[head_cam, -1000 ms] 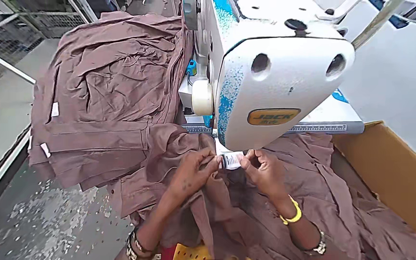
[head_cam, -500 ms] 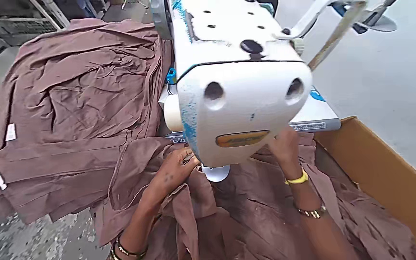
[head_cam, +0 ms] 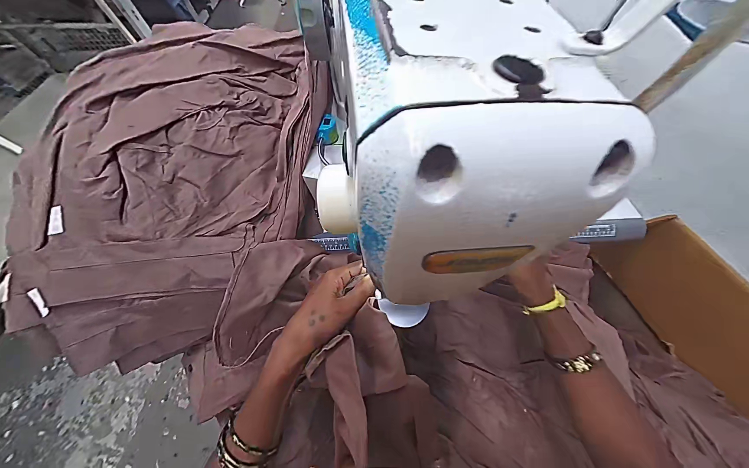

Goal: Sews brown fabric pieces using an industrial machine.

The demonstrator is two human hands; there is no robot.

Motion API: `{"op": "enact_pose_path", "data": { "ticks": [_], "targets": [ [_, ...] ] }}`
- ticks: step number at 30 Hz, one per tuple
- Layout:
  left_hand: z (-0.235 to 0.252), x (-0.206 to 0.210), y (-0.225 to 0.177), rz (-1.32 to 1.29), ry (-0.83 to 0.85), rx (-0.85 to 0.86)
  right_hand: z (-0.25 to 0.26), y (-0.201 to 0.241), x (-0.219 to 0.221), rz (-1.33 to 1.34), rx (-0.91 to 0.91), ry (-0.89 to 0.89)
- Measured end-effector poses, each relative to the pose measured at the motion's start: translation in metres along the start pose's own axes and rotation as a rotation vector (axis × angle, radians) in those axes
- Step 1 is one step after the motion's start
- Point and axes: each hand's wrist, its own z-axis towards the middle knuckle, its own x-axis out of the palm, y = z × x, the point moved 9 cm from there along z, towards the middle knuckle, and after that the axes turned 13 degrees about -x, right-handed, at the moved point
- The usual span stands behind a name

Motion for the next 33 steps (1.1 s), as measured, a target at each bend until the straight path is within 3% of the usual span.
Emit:
{"op": "enact_pose_path", "data": {
  "ticks": [6, 9, 11, 12, 13, 15, 17, 19, 22, 24, 26, 28, 29, 31, 33],
  "targets": [
    [0.002, 0.001, 0.0, -0.099, 0.031, 0.03, -0.01, -0.004, -0.017, 0.23, 0.192, -0.004],
    [0.004, -0.003, 0.005, 0.02, -0.074, 0.03, 0.001, 0.019, -0.021, 0.239, 0.143, 0.004],
    [-0.013, -0.001, 0.004, 0.19, -0.213, 0.101, 0.01, 0.053, -0.028, 0.159, -0.026, -0.062],
    [-0.03, 0.007, -0.001, 0.268, -0.266, 0.215, 0.01, 0.074, -0.029, 0.124, -0.155, -0.085],
    [-0.051, 0.022, -0.007, 0.344, -0.247, 0.361, 0.008, 0.098, -0.028, 0.099, -0.298, -0.093],
    [-0.09, 0.055, -0.017, 0.391, -0.027, 0.595, 0.001, 0.141, -0.016, 0.061, -0.553, -0.078],
    [-0.103, 0.053, -0.008, 0.442, -0.055, 0.65, 0.003, 0.16, -0.003, 0.012, -0.675, -0.042],
    [-0.098, 0.004, 0.021, 0.492, -0.307, 0.533, 0.011, 0.152, -0.006, 0.048, -0.593, -0.008],
    [-0.111, -0.078, 0.103, 0.44, -0.648, 0.204, 0.002, 0.1, -0.015, 0.357, -0.212, 0.094],
    [-0.111, -0.088, 0.179, 0.343, -0.647, -0.113, -0.026, 0.073, 0.006, 0.4, 0.057, 0.406],
    [-0.098, -0.059, 0.217, 0.131, -0.449, -0.366, -0.067, 0.087, 0.048, 0.481, 0.231, 0.825],
    [-0.084, -0.02, 0.179, 0.044, -0.315, -0.412, -0.102, 0.131, 0.08, 0.557, 0.342, 0.951],
    [-0.084, 0.001, 0.144, 0.043, -0.232, -0.338, -0.115, 0.153, 0.086, 0.654, 0.351, 0.836],
    [-0.092, 0.026, 0.059, 0.093, -0.149, 0.065, -0.118, 0.172, 0.075, 0.931, 0.31, 0.36],
    [-0.11, 0.039, 0.002, 0.083, -0.069, 0.487, -0.101, 0.163, 0.037, 1.046, 0.3, 0.148]
  ]
}}
